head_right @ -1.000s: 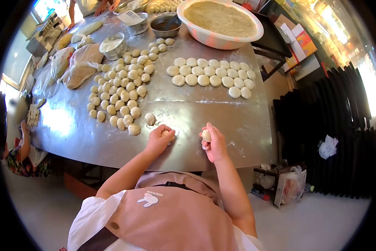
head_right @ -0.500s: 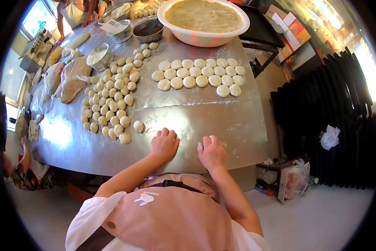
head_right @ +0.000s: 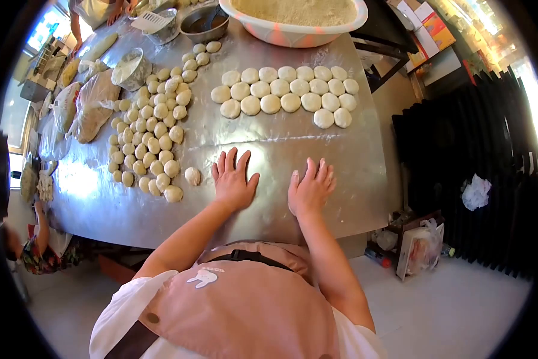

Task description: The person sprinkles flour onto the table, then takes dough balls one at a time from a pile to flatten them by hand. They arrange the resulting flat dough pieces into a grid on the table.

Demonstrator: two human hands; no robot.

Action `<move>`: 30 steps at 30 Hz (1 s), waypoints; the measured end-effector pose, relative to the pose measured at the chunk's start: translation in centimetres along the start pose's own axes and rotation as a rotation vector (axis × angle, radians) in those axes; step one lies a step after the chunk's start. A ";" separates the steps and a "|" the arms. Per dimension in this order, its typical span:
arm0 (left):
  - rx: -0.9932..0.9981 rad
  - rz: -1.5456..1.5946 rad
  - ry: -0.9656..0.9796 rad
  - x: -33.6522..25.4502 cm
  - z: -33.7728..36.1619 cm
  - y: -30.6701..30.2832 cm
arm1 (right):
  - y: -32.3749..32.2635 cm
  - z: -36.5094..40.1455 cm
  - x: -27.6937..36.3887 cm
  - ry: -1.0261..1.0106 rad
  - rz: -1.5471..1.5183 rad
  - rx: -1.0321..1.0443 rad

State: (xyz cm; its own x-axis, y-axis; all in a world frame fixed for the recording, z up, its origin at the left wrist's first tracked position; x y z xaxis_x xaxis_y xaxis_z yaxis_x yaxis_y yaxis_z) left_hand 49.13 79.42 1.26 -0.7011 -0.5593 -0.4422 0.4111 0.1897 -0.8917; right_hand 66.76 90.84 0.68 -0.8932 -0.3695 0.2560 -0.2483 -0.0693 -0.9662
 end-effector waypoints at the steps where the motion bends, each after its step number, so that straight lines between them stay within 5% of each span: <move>1: -0.006 -0.007 0.005 -0.1 0.0 0.0 | 0.0 -0.2 0.2 -0.004 0.019 0.002; 6: -0.020 0.063 0.117 -0.2 0.2 0.3 | 1.2 -0.1 -0.7 -0.103 -0.195 0.035; 13: 0.328 0.147 0.504 1.7 4.7 0.5 | -2.2 5.0 -2.5 -0.236 -0.317 0.411; 17: 0.487 0.053 0.339 0.5 3.7 -2.8 | -4.1 3.9 -1.0 -0.186 -0.266 0.441; 19: 0.463 0.184 0.337 0.5 3.6 -4.1 | -4.2 3.3 -1.1 -0.169 -0.301 0.532; 23: 0.075 0.197 0.517 0.5 4.8 -4.8 | -7.3 4.7 0.2 -0.392 -0.210 0.154; 26: 0.039 0.308 0.614 -0.2 6.4 -3.5 | -6.6 6.4 0.4 -0.471 -0.257 0.073; 29: 0.074 0.574 0.280 0.8 5.2 -2.7 | -4.4 5.6 -1.8 -0.209 -0.529 0.187; 30: -0.044 0.571 0.259 1.2 3.7 -2.6 | -4.7 4.4 -2.3 -0.168 -0.558 0.033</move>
State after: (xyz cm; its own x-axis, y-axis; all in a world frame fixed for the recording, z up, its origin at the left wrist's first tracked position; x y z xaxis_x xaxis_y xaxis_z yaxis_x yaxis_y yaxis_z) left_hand 49.36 75.29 3.45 -0.4988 -0.1478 -0.8540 0.7416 0.4372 -0.5088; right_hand 71.64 87.97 4.46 -0.5582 -0.4107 0.7209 -0.6499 -0.3237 -0.6876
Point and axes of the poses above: each hand's wrist, its own z-axis away from the middle knuckle, its own y-axis out of the palm, x = y × z, the point moved 6 cm from there along -z, towards the middle knuckle, and after that the axes turned 2 degrees about y, right-handed, at the moved point
